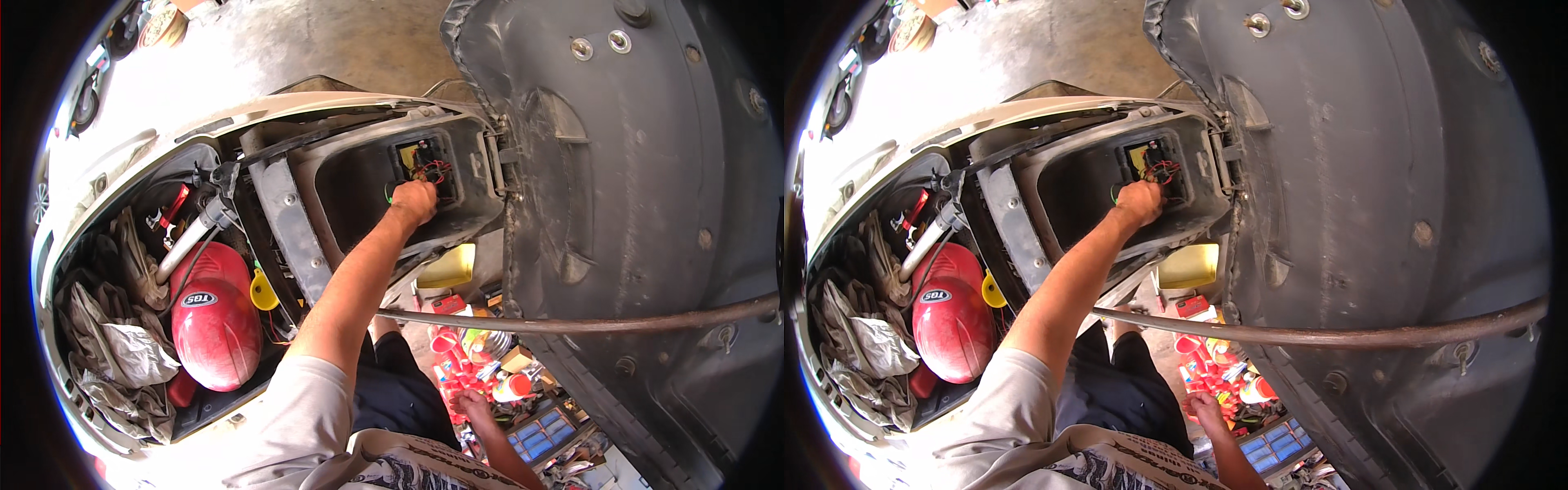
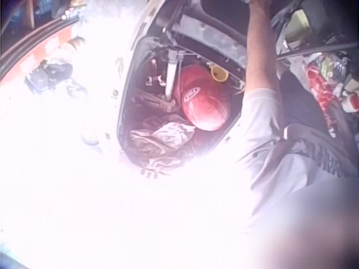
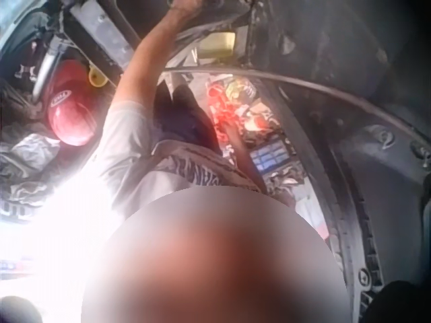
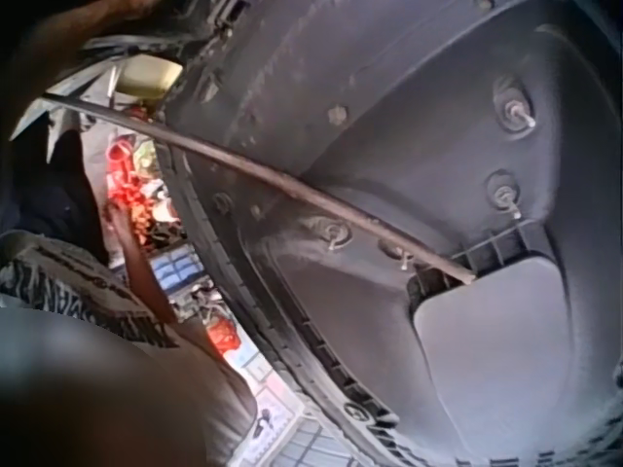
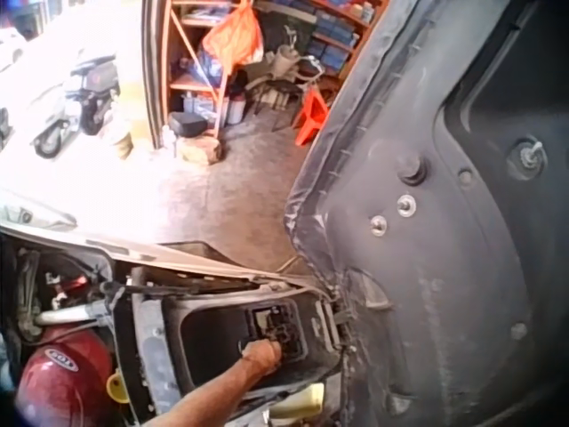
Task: The recorder pours used oil from a container into a disposal drum outside and then returns to the workshop to inspect the battery and wiring of a scooter.
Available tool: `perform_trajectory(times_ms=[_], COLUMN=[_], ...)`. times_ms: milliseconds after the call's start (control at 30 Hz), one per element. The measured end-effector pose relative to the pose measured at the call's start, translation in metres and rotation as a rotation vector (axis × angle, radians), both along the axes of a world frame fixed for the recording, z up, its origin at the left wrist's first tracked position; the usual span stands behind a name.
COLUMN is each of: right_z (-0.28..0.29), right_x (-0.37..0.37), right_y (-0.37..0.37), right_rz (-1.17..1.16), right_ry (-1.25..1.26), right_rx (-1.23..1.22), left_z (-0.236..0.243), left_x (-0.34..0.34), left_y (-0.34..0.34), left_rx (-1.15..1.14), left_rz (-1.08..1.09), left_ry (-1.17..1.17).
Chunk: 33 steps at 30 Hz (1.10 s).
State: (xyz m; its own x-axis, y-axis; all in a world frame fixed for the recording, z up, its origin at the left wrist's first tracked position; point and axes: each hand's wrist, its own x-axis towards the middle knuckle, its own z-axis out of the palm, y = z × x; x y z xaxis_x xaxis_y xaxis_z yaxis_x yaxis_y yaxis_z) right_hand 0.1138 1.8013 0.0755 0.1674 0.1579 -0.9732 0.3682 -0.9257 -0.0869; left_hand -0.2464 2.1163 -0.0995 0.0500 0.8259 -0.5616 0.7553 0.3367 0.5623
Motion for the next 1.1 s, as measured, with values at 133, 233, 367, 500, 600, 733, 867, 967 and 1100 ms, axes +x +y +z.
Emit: perform_trajectory(times_ms=[133, 233, 367, 500, 600, 733, 867, 967, 1100], right_z=[-0.002, -0.003, -0.006, -0.007, -0.006, -0.007, -0.012, -0.014, -0.01], right_x=[0.003, 0.004, 0.009, 0.011, 0.011, 0.017, 0.02, 0.02, 0.016], right_y=[0.0, 0.003, 0.004, 0.003, 0.003, 0.001, -0.004, -0.005, -0.004], right_rz=[0.005, -0.006, 0.0, 0.002, -0.036, -0.074, -0.078, -0.076, -0.107], right_ry=[-0.007, -0.007, -0.001, 0.013, 0.008, 0.012, 0.012, 0.01, 0.019], right_rx=[0.001, 0.022, 0.008, 0.025, 0.02, 0.043, 0.044, 0.052, 0.064], left_z=[0.005, 0.011, 0.006, 0.007, 0.004, 0.01, -0.002, -0.01, -0.009], left_x=[-0.005, -0.01, -0.007, 0.001, 0.001, 0.003, 0.007, 0.012, 0.013], left_y=[0.006, 0.012, 0.013, 0.016, 0.018, 0.022, 0.018, 0.017, 0.016], left_rx=[-0.015, -0.055, -0.042, -0.042, -0.056, -0.068, -0.018, 0.056, 0.061], left_rz=[-0.038, -0.064, -0.056, -0.098, -0.096, -0.164, -0.167, -0.139, -0.088], left_ry=[0.082, 0.073, 0.095, 0.159, 0.164, 0.2, 0.219, 0.226, 0.241])
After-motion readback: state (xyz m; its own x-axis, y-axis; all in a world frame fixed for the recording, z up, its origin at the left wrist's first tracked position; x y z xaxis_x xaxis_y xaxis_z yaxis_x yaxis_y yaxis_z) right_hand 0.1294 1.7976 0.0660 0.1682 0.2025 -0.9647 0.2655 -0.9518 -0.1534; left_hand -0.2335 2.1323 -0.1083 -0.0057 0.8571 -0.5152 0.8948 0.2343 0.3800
